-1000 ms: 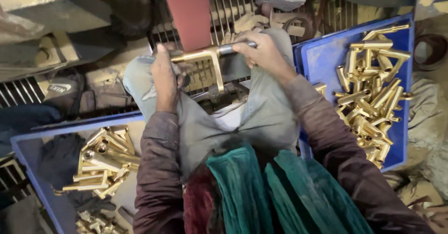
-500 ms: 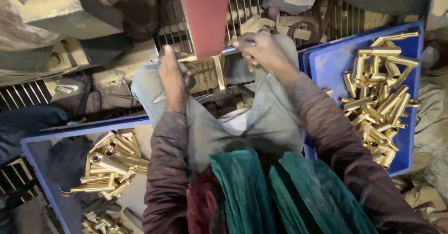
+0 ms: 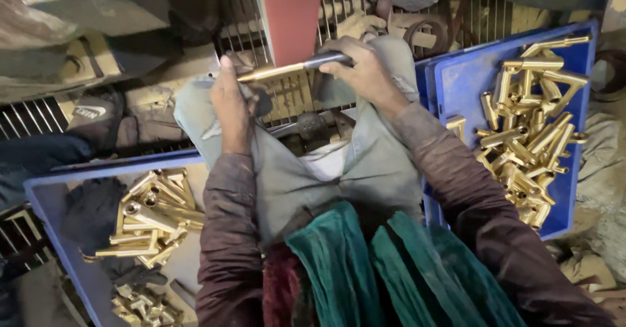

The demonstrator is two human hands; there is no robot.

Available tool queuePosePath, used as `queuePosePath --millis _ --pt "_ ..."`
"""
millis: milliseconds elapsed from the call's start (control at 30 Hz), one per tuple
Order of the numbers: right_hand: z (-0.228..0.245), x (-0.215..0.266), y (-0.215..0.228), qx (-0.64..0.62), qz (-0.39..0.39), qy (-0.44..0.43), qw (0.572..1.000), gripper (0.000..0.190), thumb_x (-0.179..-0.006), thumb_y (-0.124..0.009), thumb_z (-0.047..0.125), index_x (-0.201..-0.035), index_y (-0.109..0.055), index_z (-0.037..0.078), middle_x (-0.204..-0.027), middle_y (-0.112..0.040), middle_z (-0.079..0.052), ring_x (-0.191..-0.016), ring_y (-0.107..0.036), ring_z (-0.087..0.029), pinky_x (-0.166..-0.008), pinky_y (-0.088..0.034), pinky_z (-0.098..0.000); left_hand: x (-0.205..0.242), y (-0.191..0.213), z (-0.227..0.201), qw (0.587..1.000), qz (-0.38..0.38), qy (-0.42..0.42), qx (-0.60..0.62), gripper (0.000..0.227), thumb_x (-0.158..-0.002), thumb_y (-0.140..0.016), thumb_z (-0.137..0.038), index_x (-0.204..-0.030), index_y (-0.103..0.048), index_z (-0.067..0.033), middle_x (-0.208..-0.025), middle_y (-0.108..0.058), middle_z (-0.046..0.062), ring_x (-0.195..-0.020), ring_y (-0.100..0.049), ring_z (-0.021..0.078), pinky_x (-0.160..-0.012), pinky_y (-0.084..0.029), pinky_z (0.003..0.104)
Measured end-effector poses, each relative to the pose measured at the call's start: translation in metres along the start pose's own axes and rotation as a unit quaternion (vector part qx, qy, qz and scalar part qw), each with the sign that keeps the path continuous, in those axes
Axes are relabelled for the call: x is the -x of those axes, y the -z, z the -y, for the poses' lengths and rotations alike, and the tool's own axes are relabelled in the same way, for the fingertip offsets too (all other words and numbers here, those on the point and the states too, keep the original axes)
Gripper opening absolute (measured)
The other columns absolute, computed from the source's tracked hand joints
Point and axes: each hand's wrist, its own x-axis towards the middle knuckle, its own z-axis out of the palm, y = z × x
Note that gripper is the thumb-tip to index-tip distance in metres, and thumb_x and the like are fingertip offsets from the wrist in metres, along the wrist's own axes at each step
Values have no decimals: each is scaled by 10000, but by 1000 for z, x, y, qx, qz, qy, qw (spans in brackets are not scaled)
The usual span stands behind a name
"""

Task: The person sits on the floor and repeatedly picks up brass-colored metal parts from a blue bin. They press the parts against a rotating grinding wheel to smooth the surfaces, then place the finished parts into a second blue bin. The process is repeated for multiple items.

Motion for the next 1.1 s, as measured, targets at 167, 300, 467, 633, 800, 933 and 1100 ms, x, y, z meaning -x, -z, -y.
queuePosePath --millis 167,300,467,633,800,933,1100 --pt "-11 -21 -6 -209 50 -220 952 261 -960 -740 181 -1142 -716 -5 -891 -661 -6 -636 -568 -79 -565 -496 -259 -13 -4 7 1000 -16 -10 -10 464 -1084 -478 -462 -1022 -692 -55 -660 -608 7 -453 -475 71 -392 -318 222" --pt "-8 -33 -5 -263 44 -426 865 296 -981 -673 313 -1127 -724 60 -615 -491 26 -453 -438 -63 -410 -418 -263 -14 -5 4 999 -25 33 -23 502 -1055 -425 -502 -1015 -689 -77 -624 -661 45 -429 -490 74 -375 -322 214" --pt "-1 -12 7 -272 62 -330 902 300 -1028 -696 271 -1131 -657 -8 -655 -527 35 -481 -452 -71 -439 -397 -270 3 0 -2 999 22 -29 -21 538 -1111 -436 -497 -1090 -710 -34 -703 -640 37 -480 -483 78 -402 -294 222" --pt "4 16 9 -80 1 18 997 226 -1042 -762 127 -1197 -673 -11 -1073 -672 -57 -878 -605 -132 -741 -509 -292 5 1 1 999 41 10 -32 520 -1080 -435 -506 -1053 -683 -50 -624 -640 59 -411 -456 87 -374 -298 226" --pt "-3 5 7 -96 -3 -119 988 263 -977 -778 124 -1198 -690 12 -958 -642 -19 -723 -590 -82 -642 -493 -244 -10 -9 7 998 -1 30 -47 457 -1061 -462 -475 -1045 -665 -65 -602 -656 48 -427 -516 94 -379 -305 222" --pt "-15 -12 4 -217 31 -210 953 273 -967 -743 169 -1183 -674 17 -864 -671 6 -629 -589 -71 -544 -479 -245 -19 -9 17 999 -15 31 -20 461 -1070 -480 -480 -1034 -665 -60 -603 -609 33 -428 -490 93 -378 -298 230" --pt "-23 -24 9 -314 44 -427 847 277 -1039 -685 273 -1076 -624 6 -667 -478 8 -465 -424 -71 -389 -338 -270 -21 -9 21 999 -4 20 -25 511 -1090 -475 -505 -1014 -672 -40 -582 -541 21 -407 -452 89 -359 -283 235"
